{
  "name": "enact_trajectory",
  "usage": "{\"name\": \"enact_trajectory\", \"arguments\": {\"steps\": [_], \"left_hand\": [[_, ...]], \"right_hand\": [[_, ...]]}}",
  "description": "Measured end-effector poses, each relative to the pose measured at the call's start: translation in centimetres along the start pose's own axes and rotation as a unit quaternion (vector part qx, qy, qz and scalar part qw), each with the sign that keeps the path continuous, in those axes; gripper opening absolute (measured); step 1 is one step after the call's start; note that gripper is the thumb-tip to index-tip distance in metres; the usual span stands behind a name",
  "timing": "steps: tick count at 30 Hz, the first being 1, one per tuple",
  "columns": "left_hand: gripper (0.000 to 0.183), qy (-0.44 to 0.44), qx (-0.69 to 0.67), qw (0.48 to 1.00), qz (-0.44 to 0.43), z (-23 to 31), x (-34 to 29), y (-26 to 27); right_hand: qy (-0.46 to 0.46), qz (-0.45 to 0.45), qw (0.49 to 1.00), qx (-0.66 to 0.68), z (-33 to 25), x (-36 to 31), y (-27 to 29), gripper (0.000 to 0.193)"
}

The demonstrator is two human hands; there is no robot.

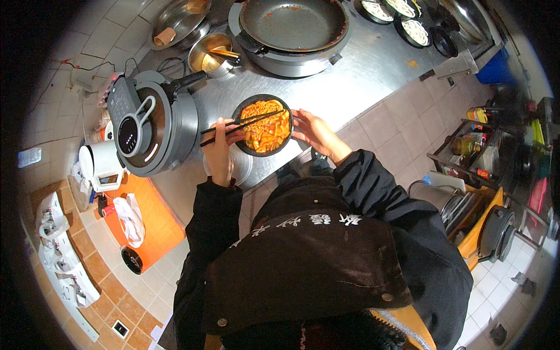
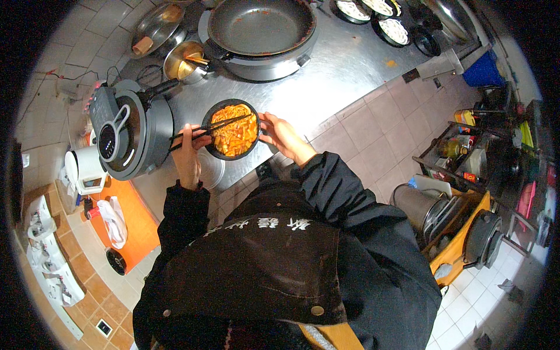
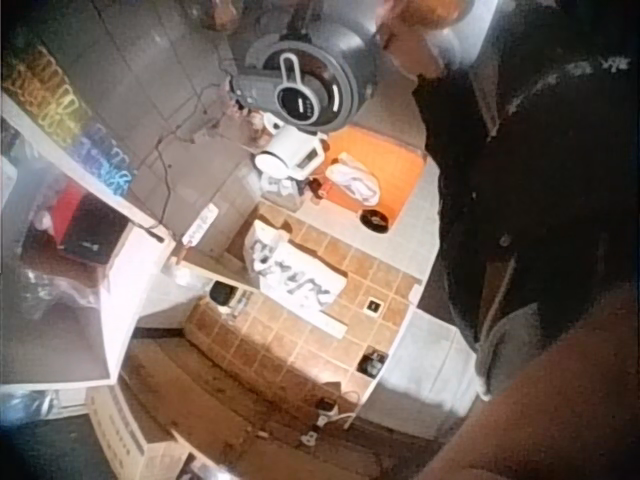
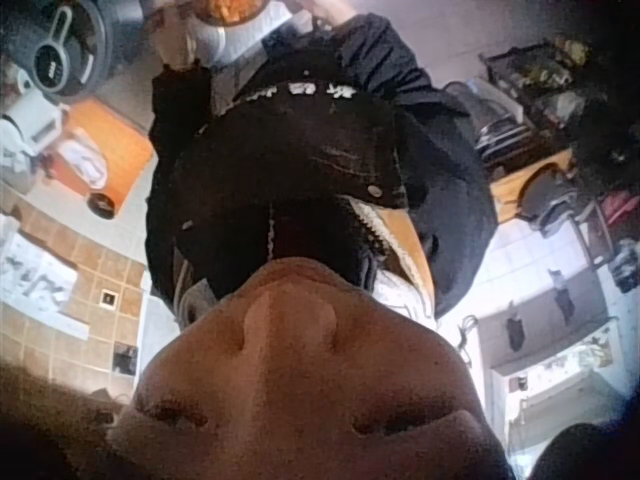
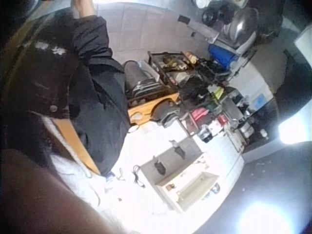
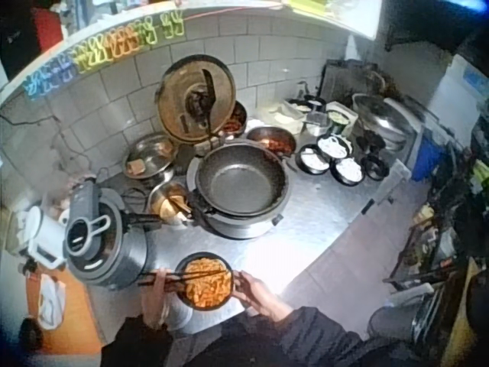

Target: The person wipes chopsticks with a tissue, then uses them to transfer a saucy noodle dish from a wok into a black bowl. They scrape the wok clean, arrange the noodles in the bowl, place the bowl on a counter, and cover it with a plastic lid.

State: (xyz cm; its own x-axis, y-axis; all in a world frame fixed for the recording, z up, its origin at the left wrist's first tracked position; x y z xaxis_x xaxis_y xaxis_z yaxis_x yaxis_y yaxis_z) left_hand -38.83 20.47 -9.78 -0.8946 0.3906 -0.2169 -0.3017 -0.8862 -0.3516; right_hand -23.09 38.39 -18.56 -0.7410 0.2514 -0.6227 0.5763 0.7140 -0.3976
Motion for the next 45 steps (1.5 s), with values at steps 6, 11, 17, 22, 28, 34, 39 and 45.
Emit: {"name": "enact_trajectory", "arguments": {"steps": [6,11,17,22,28,34,39,45], "left_hand": [[0.030,-0.064,0.040,0.997,-0.005,2.8,-1.3,0.9],[0.031,-0.049,0.046,0.998,-0.009,2.5,-1.7,0.0],[0.034,-0.039,0.049,0.998,-0.009,1.0,-1.1,-0.5],[0.033,-0.013,-0.001,1.000,0.005,-0.6,-0.3,-0.2],[0.031,0.000,-0.066,0.998,0.011,-1.9,0.5,1.5],[0.029,0.069,-0.123,0.987,0.072,-4.0,1.4,4.9],[0.022,0.137,-0.235,0.961,0.047,-5.9,2.3,7.1],[0.016,0.233,-0.358,0.903,0.046,-6.6,3.6,10.4]], "right_hand": [[0.008,-0.009,1.000,0.000,0.4,0.7,0.3,0.043],[-0.003,-0.006,1.000,0.002,0.6,0.7,0.3,0.043],[0.008,-0.011,1.000,-0.004,-0.1,0.1,-0.1,0.043],[0.012,-0.016,1.000,0.003,-0.2,0.1,-0.2,0.043],[0.003,-0.018,1.000,-0.002,0.1,0.4,0.0,0.042],[0.003,-0.016,1.000,-0.007,-0.1,0.1,-0.1,0.044],[0.004,0.000,1.000,-0.014,-0.1,0.1,0.1,0.045],[0.006,-0.014,1.000,-0.010,0.1,0.4,0.1,0.044]]}}
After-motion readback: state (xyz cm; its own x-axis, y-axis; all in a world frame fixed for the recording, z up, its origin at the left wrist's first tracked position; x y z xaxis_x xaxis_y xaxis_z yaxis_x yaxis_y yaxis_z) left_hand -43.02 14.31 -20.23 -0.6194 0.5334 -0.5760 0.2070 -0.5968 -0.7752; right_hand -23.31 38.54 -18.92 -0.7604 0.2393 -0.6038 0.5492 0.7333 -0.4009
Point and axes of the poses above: each hand's wrist, its own x-axis towards the middle knuckle, its own y-axis out of the back of the hand, z = x × y, the point moved 8 cm from there along x, towards the middle knuckle, and after that the axes turned 12 degrees about -x, right-handed, at the moved point
